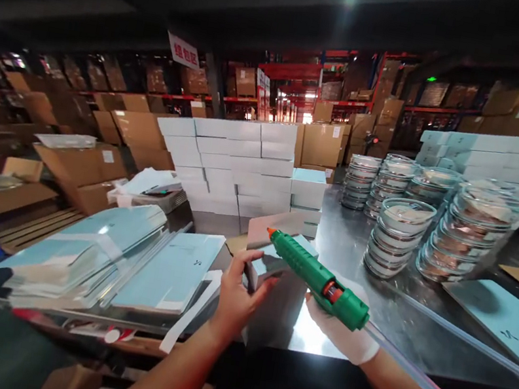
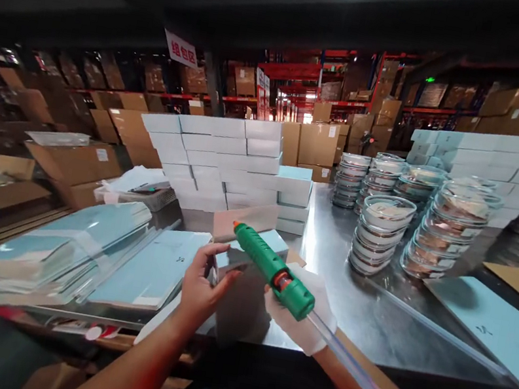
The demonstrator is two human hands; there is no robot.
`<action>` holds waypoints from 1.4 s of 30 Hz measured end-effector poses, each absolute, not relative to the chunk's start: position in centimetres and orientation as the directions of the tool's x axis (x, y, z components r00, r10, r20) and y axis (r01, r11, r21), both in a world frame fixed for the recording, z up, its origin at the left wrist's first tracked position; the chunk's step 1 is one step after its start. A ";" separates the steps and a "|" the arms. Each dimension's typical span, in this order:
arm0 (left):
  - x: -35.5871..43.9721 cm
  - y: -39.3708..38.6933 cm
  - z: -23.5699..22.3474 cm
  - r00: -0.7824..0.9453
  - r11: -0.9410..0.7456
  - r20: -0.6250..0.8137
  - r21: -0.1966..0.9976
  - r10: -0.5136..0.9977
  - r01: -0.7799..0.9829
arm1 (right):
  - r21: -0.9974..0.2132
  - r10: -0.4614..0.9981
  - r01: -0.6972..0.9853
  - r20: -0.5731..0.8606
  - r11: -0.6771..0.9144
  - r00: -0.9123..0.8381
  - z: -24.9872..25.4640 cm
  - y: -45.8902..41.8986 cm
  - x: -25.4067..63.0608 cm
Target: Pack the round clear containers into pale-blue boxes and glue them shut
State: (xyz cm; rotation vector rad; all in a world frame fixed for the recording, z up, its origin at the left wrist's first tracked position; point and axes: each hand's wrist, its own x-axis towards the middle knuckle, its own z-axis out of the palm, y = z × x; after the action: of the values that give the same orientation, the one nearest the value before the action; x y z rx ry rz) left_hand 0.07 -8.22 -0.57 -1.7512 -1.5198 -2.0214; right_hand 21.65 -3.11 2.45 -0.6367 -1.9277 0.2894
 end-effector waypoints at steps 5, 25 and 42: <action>0.6 -8.1 -0.6 -0.315 -0.504 0.798 0.578 0.513 0.642 | -0.500 0.551 0.232 0.751 0.834 -0.363 4.5 -4.1 20.4; -1.2 -8.5 0.4 -0.507 -0.490 0.566 0.822 0.650 0.291 | -0.997 0.974 0.068 0.012 0.028 -0.225 -5.0 8.1 20.9; 0.8 -7.7 -2.6 -0.323 -0.699 0.718 0.688 0.616 0.196 | -0.849 0.683 -0.162 0.506 0.504 -0.527 0.8 -0.1 24.8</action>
State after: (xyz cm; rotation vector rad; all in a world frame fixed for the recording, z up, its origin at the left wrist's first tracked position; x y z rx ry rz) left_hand 0.77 -7.67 -2.63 -1.9537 -1.2483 -2.5288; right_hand 24.79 -0.13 0.83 -0.4350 -1.8255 1.1506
